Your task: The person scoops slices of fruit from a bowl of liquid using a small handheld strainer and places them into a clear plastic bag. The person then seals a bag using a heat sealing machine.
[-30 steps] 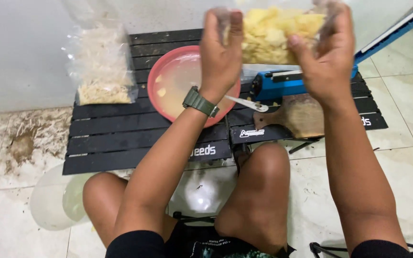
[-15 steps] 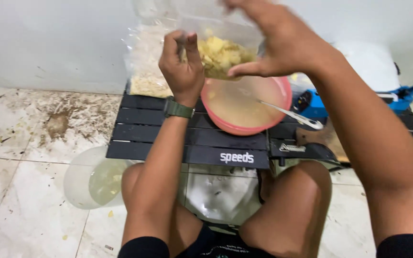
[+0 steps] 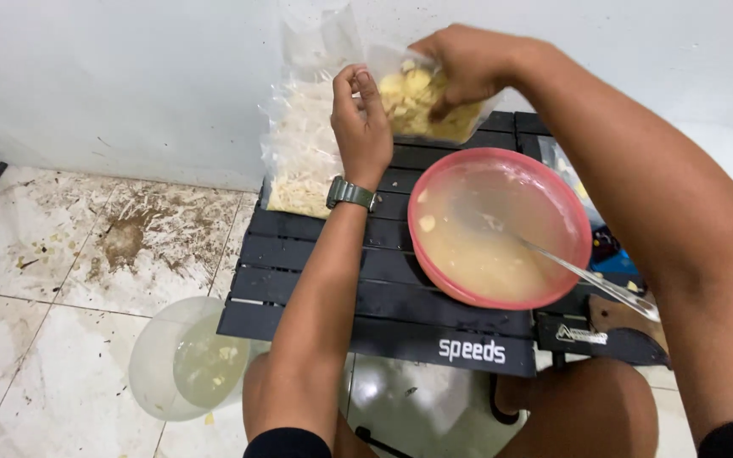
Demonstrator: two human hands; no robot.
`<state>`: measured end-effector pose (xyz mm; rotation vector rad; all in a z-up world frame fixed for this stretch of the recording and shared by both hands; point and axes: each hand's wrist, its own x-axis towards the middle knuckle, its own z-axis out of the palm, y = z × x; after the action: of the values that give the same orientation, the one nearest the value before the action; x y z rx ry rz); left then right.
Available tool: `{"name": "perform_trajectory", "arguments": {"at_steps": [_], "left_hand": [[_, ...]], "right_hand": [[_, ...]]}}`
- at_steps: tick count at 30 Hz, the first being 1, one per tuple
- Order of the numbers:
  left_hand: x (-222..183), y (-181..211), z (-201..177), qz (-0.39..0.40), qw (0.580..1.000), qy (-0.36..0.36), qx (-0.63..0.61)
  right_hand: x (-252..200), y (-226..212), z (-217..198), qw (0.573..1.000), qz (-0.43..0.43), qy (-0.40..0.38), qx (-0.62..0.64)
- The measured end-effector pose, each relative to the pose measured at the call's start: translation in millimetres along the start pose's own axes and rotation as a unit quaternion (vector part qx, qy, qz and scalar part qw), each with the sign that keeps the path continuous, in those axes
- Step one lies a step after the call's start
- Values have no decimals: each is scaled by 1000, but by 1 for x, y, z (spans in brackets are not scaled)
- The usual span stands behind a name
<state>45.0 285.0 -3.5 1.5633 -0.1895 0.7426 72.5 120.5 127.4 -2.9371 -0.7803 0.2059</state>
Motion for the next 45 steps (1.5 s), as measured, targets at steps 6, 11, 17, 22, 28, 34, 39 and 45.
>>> {"name": "perform_trajectory", "arguments": {"at_steps": [6,11,17,22,28,34,39,45], "left_hand": [[-5,-41,-23,-162,984,-70,30],[-8,-22,-54,-234,968,-89,-22],[3,-18,-66,-243,965,-62,-74],[-2,-30,-58,-230,967,-80,-69],[-13,-53,-33,-229,960,-145,-68],[-20,-54,-27,-203,964,-160,-68],[-22,-45,-36,-206,963,-160,-65],[-13,-22,-54,-255,954,-156,-6]], "right_hand": [[75,65,21,998,49,11,-48],[102,46,37,982,160,-101,-11],[207,146,135,994,71,-85,-23],[221,158,157,992,96,-67,-50],[160,118,117,986,134,50,-84],[153,142,140,976,138,145,-86],[126,117,148,921,40,250,-296],[59,100,103,939,327,105,-13]]}}
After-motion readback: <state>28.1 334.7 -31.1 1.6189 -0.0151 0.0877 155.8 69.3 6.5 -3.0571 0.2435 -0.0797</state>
